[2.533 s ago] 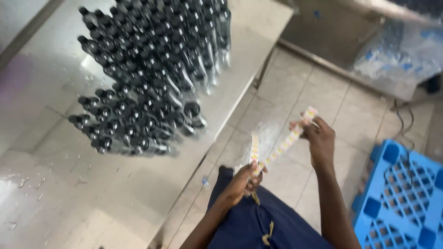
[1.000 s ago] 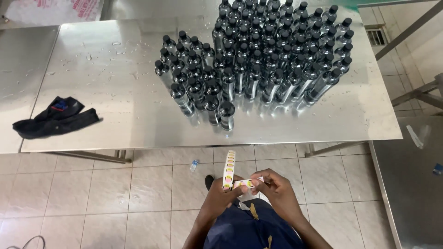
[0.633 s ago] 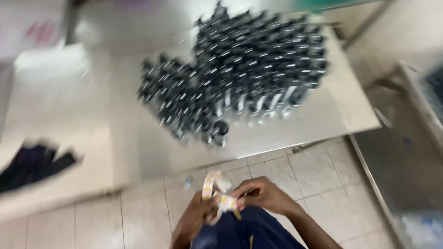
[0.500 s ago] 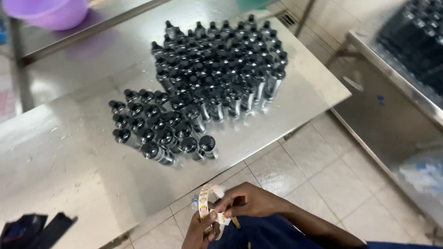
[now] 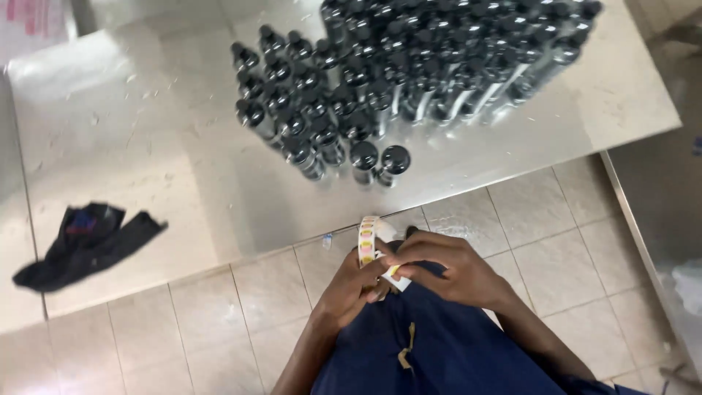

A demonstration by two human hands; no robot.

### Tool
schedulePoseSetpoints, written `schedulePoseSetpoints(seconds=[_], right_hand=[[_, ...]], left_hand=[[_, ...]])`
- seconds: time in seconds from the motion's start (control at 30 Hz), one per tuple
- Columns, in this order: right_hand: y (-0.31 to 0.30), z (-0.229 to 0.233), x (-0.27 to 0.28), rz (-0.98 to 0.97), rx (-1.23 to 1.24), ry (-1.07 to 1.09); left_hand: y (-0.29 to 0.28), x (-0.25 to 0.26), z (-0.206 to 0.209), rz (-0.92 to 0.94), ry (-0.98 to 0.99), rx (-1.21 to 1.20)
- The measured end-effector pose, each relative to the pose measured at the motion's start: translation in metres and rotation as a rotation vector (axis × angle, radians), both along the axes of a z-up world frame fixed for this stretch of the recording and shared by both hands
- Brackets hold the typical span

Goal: Applying small circular labels to the caps of numerous small black bottles on a stainless steel table.

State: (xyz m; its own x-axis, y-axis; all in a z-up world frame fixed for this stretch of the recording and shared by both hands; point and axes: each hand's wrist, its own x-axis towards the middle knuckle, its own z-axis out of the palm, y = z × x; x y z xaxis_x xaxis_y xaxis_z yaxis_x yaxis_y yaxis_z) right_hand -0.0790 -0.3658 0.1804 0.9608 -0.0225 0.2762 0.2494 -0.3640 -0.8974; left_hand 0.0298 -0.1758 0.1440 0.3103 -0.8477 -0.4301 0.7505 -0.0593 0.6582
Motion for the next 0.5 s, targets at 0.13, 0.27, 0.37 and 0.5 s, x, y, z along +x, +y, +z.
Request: schedulePoseSetpoints(seconds=[0.13,0.27,0.37,0.5], right_hand=[[-0.014,-0.001,0.007,0.022,-0.002,-0.001],[-0.028,-0.006,0.008,0.029,-0.079,-0.104],[-0.045,-0.010,0.010,0.040,-0.130,-0.149],[-0.071,-0.019,0.009,0.061,-0.141,-0.228]], left_hand=[[-0.014,-0.014,-0.018,0.185,0.013,-0.062],[-0.028,-0.020,-0.025,0.203,0.018,-0.085],[-0.043,-0.018,-0.031,0.239,0.017,-0.120],[-0.058,-0.017,-0.039,0.262,0.045,-0.118]])
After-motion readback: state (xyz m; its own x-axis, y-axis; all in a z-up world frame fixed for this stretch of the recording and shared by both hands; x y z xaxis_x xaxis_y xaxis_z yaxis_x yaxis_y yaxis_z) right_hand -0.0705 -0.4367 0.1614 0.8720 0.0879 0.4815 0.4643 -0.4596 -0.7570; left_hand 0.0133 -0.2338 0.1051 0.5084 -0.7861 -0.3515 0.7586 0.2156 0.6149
